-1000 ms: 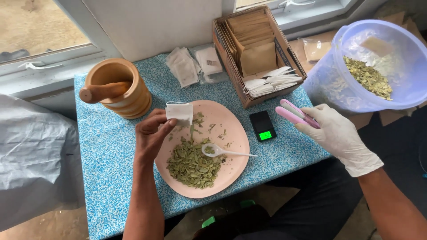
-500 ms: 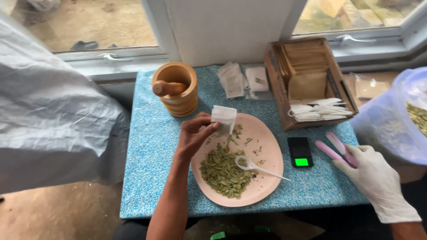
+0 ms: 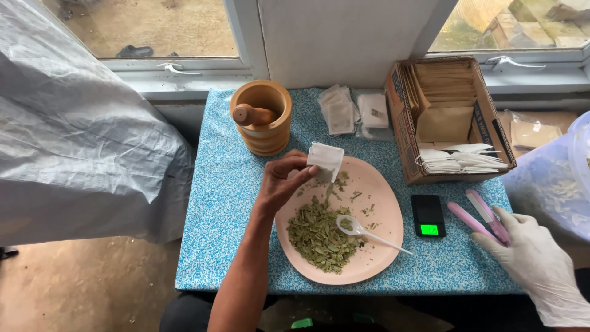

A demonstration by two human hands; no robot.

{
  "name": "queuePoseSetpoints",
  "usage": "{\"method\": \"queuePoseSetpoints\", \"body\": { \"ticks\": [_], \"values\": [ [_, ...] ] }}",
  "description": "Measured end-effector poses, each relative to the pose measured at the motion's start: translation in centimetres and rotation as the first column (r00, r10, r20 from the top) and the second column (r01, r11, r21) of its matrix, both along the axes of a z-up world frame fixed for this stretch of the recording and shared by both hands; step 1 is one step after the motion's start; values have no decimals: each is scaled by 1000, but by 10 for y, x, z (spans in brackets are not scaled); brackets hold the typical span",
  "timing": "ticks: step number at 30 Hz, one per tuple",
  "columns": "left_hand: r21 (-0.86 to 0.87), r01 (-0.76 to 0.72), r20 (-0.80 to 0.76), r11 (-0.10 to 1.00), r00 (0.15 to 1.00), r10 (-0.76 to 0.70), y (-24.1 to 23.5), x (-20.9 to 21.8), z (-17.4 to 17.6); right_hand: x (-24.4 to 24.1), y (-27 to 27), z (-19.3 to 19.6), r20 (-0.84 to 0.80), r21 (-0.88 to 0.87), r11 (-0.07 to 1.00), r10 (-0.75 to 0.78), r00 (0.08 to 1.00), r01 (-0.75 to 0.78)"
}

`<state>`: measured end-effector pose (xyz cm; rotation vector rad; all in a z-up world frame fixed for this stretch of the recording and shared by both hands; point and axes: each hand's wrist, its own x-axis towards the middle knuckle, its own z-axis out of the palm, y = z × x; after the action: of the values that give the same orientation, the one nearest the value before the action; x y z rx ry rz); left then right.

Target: Filling small tea bags with loose tea leaves using a spoon, weighing them on a scale, and sealing them with a heat sealer.

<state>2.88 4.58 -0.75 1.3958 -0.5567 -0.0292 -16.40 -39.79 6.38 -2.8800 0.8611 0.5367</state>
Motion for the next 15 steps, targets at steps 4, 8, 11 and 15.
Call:
{"method": "queuePoseSetpoints", "body": {
  "ticks": [4,8,11,15],
  "values": [
    [5,-11,-3,1000,1000,12,2,0,-1,-14,-15,-2,167,-53,996,78,983,-70],
    [24,9,40,1000,999,-10,0,-1,0,-26,18,25,613,194,965,20,790,-175],
    [25,71,39,997,997,-72,-1,-3,5,-7,73,63,654,392,882,-66,754,-262],
    [20,184,52,983,981,-185,-3,-7,8,31,122,85,485,683,687,-169,858,-250]
  ]
}}
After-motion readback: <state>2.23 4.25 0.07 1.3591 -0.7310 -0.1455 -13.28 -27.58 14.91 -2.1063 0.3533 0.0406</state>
